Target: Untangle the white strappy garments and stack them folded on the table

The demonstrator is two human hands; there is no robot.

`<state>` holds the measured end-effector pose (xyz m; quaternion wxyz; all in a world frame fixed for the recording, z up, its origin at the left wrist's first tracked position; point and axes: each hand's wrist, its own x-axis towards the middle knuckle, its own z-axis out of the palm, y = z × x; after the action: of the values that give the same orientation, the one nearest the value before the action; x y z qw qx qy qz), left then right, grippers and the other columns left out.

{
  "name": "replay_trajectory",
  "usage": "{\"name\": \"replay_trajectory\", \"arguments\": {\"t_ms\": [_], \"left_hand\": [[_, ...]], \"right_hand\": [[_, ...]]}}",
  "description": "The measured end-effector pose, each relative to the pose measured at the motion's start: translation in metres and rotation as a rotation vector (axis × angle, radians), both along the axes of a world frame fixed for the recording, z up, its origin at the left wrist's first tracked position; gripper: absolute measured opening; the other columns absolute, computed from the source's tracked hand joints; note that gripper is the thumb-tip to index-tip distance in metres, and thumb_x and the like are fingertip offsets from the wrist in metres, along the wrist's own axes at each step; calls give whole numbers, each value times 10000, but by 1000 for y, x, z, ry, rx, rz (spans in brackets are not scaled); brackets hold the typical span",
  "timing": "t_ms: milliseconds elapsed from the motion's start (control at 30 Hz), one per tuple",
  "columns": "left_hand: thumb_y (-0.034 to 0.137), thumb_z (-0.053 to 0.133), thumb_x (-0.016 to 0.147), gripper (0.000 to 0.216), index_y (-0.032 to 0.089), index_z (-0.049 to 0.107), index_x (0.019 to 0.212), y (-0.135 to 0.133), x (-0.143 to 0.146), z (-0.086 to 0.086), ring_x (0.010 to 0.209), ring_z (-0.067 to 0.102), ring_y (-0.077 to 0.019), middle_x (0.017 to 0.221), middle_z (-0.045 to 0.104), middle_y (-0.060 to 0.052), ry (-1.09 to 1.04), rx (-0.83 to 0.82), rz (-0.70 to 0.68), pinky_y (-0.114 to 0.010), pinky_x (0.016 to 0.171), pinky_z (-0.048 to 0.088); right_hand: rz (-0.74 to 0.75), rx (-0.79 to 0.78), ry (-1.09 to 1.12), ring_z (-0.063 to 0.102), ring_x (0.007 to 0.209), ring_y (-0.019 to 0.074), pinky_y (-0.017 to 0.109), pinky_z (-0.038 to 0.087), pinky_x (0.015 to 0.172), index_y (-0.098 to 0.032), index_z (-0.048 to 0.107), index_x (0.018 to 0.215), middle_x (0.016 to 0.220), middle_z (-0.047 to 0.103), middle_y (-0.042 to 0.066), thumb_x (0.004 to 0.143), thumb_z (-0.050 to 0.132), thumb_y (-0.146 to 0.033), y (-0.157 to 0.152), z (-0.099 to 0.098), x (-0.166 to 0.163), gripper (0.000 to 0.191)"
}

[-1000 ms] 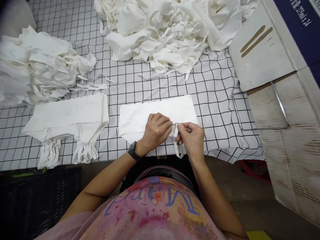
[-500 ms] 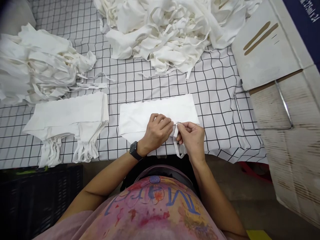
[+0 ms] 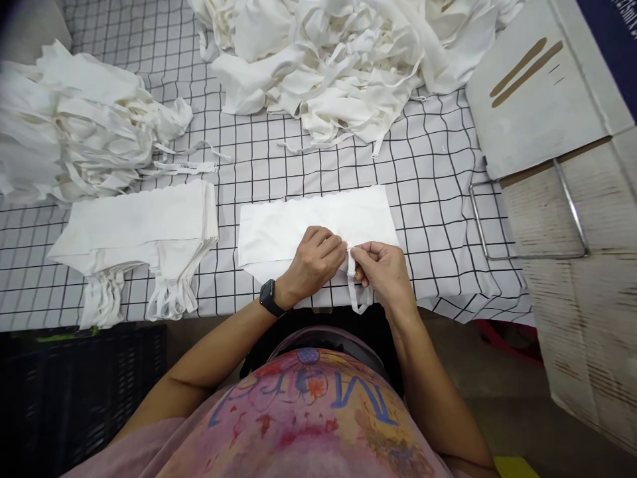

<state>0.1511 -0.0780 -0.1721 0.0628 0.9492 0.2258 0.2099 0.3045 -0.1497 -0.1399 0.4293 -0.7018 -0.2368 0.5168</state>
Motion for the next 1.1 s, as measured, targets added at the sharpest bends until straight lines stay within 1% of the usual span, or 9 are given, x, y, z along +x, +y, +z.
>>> {"name": "replay_trajectory", "arguments": {"t_ms": [167, 333, 533, 700, 767, 833, 967, 1033, 1100], "left_hand": [[125, 400, 1052, 309, 166, 626, 846, 0, 1, -1, 857, 538, -202, 857, 641, -66, -7, 7, 23, -393, 859, 447], [119, 416, 1050, 293, 162, 618, 842, 0, 0, -3, 877, 518, -203, 872, 638, -62, -33, -22, 14, -377, 876, 439], [128, 384, 1061, 332, 168, 627, 838, 3, 2, -2, 876, 525, -200, 862, 637, -61, -26, -91, -21, -379, 902, 453], [128, 384, 1061, 343, 163, 625, 821, 4, 3, -2, 871, 527, -199, 841, 629, -59, -25, -62, -11, -371, 900, 458], [125, 393, 1058, 337, 161, 622, 812, 3, 2, -2, 869, 524, -199, 835, 626, -58, -25, -44, -11, -366, 896, 454], [127, 401, 1056, 326, 161, 620, 816, 3, 2, -3, 872, 525, -201, 844, 630, -61, -19, -48, -5, -369, 894, 448], [131, 424, 1047, 278, 155, 642, 878, 2, 0, 0, 897, 542, -213, 913, 660, -78, -18, -80, 8, -381, 873, 443], [145, 438, 1045, 255, 146, 658, 914, 2, -2, 4, 917, 556, -220, 957, 674, -87, -15, -92, 19, -374, 853, 446], [149, 451, 1040, 236, 138, 666, 943, 2, -5, 9, 933, 565, -224, 993, 683, -93, 13, -101, 30, -363, 842, 446]], "right_hand": [[-18, 7, 0, 431, 401, 78, 196, 296, 373, -143, 711, 771, 475, 555, -25, 751, 792, -403, -3, 3, -2, 273], [13, 18, -32, 399, 397, 73, 194, 285, 374, -154, 690, 741, 454, 508, -40, 759, 777, -401, -2, 2, -3, 263], [73, -20, 39, 338, 360, 53, 185, 252, 347, -155, 669, 688, 432, 469, -55, 740, 781, -393, 2, 2, 2, 268], [78, -35, -3, 362, 370, 65, 192, 265, 352, -153, 673, 699, 430, 478, -46, 753, 766, -392, 2, 6, 2, 262], [77, -34, -19, 372, 378, 66, 198, 269, 363, -150, 673, 710, 450, 520, -29, 768, 755, -402, 1, 7, 0, 271], [62, -31, 4, 371, 383, 61, 206, 270, 369, -145, 675, 753, 517, 599, -1, 767, 761, -426, -1, 8, 0, 294], [40, -57, 47, 314, 378, 53, 213, 249, 376, -157, 666, 995, 618, 685, 11, 739, 807, -485, -13, 11, 4, 440], [91, -57, -15, 361, 406, 69, 217, 293, 409, -179, 644, 1080, 659, 713, 16, 765, 804, -504, -24, 12, 9, 480], [164, -34, -151, 473, 475, 103, 233, 370, 470, -195, 649, 1077, 705, 734, 27, 816, 770, -515, -38, 12, 15, 430]]}}
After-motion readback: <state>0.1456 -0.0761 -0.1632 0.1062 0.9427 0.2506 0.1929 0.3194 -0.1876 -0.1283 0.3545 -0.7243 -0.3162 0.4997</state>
